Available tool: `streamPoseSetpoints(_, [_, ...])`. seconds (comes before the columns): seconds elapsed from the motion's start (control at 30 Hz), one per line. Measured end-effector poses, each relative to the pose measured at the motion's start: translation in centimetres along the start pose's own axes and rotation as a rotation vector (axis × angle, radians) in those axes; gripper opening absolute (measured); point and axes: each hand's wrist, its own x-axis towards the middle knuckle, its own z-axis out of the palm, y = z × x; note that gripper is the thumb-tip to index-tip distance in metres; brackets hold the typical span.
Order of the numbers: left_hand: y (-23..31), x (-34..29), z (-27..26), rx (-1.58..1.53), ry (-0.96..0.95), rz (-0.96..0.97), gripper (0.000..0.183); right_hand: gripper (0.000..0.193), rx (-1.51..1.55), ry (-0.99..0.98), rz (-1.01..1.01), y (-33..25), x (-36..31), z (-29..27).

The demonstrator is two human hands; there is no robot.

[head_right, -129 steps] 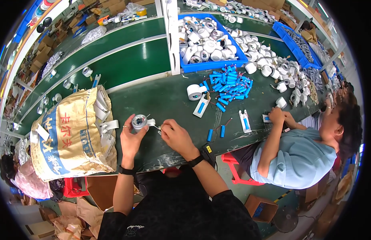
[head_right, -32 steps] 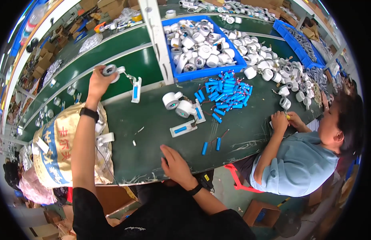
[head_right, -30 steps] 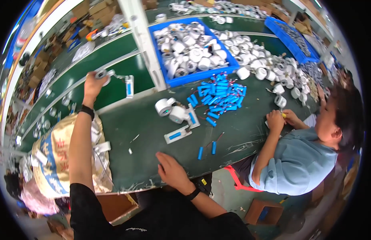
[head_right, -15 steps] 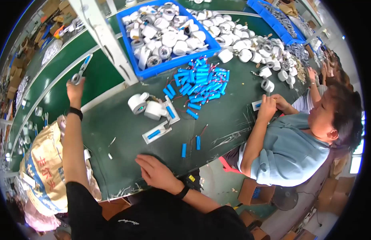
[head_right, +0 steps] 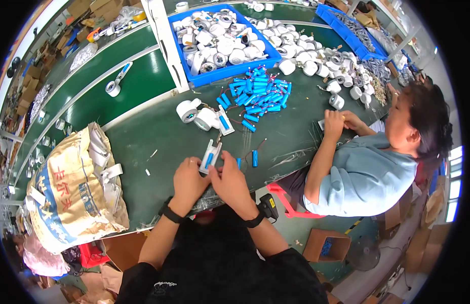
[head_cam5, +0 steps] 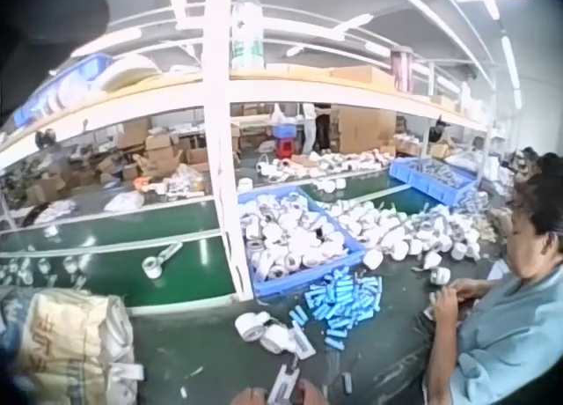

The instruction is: The person assembles electronic devices by hand, placing batteries into plastic housings, attaching circuit boards, and fitting the components into spherical camera bodies. They then apply adhesive strips to the housing covers and press them onto the units before setting the completed cameras aside.

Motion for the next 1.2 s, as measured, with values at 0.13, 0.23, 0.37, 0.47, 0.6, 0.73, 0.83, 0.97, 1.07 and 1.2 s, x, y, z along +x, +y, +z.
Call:
streamPoseSetpoints(0.13, [-0.1,-3.5,-2.5,-0.038,-0.056,0.036,0.04,0.074,-0.398,0.069,-0.215,0.2,0.2,2.7])
streamPoseSetpoints(0.23, [-1.8,-6.2,-7.3,-0.078,-0.095,-0.013,0.052,0.071,-0.469,0.046,-0.272,1.1,0.4,2.2])
streamPoseSetpoints(0.37, [-9.0,-7.4,-12.8,0.259,0.192,-0.164,0.049,0.062,-0.623,0.089,-0.379,2.2,2.9,2.7])
streamPoseSetpoints(0.47, [-14.0,-7.3,-17.7,0.35,0.322,-0.236,0.054,0.06,-0.676,0.178,-0.424,0.7,4.5,4.1])
streamPoseSetpoints(0.6, [-18.5,-6.7,-21.0,0.552,0.326,-0.112,0.059,0.051,-0.487,0.102,-0.672,-7.3,1.4,5.3])
streamPoseSetpoints(0.73, [-19.3,-1.3,-21.1,0.582,-0.058,-0.068,0.054,0.057,-0.032,-0.316,-0.874,-8.6,2.6,14.2])
streamPoseSetpoints(0.83, [-22.0,0.0,-21.6,0.525,-0.168,-0.088,0.048,0.055,-0.044,-0.277,-0.879,-8.0,2.3,15.8])
streamPoseSetpoints(0.97, [-19.0,-0.6,-23.7,-0.173,0.083,-0.183,0.042,0.046,0.066,-0.259,-0.8,-8.0,1.1,10.5])
streamPoseSetpoints(1.07, [-12.8,-1.3,-21.0,-1.034,0.207,-0.327,0.047,0.034,0.153,-0.17,-0.715,-9.1,0.5,6.9])
streamPoseSetpoints(1.2, [-8.0,-4.6,-12.0,-1.774,0.048,-0.41,0.052,0.027,0.135,-0.165,-0.755,-8.4,-0.3,6.2])
